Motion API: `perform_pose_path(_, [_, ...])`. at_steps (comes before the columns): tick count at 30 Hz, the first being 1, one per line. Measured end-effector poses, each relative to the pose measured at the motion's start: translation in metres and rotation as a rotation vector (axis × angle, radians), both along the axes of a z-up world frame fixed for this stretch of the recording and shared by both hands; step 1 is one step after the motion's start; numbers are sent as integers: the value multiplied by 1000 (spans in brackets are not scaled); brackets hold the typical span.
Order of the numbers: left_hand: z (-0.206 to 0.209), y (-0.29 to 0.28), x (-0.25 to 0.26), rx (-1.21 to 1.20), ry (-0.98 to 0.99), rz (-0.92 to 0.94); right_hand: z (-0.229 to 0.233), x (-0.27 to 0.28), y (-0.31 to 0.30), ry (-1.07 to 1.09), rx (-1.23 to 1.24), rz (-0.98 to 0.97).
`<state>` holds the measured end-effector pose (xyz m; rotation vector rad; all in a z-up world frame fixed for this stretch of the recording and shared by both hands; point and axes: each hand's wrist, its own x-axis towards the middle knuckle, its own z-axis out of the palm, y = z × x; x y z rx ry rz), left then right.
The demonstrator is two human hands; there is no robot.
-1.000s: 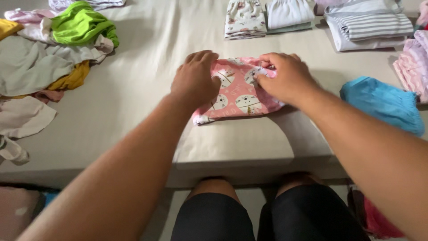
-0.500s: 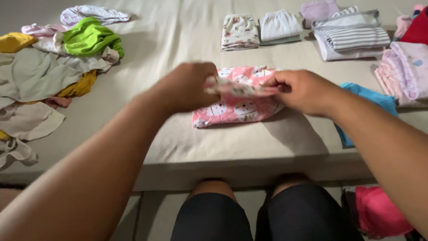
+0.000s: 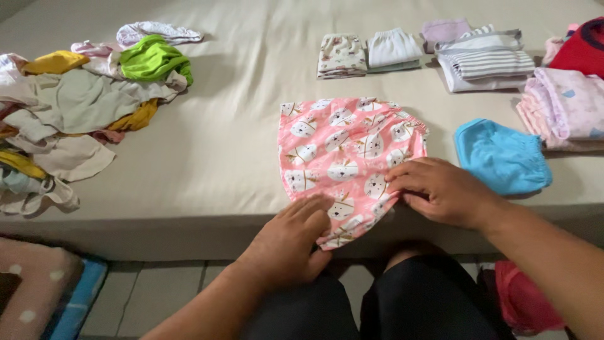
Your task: The person folds several small items of clothing, including a pair of purple shorts and a pair of pink patterned shorts, on a bed and places them into organized stacks.
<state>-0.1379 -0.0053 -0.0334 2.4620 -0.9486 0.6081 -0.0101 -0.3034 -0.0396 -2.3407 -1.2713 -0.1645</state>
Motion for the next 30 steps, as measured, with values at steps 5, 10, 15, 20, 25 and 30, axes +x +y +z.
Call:
perform_pose_path(5, [12, 4, 6, -55, 639, 320, -9, 4, -1, 33, 47, -60])
perform_pose_path(10, [7, 4, 30, -419, 615, 475, -10, 22, 5, 56, 55, -226])
perform_pose_path(15, [-3, 6, 54, -699, 667, 479, -8, 34, 16, 101, 140, -243])
perform_pose_path(20, [4, 4, 55, -735, 729, 657, -5, 36, 20, -34, 50, -298])
perform_pose_path(25, [6, 0, 52, -690, 673, 697, 2, 29, 24, 344, 52, -517])
perform_pose_path(30, [0, -2, 52, -447, 496, 676, 0, 24, 28, -44, -68, -444])
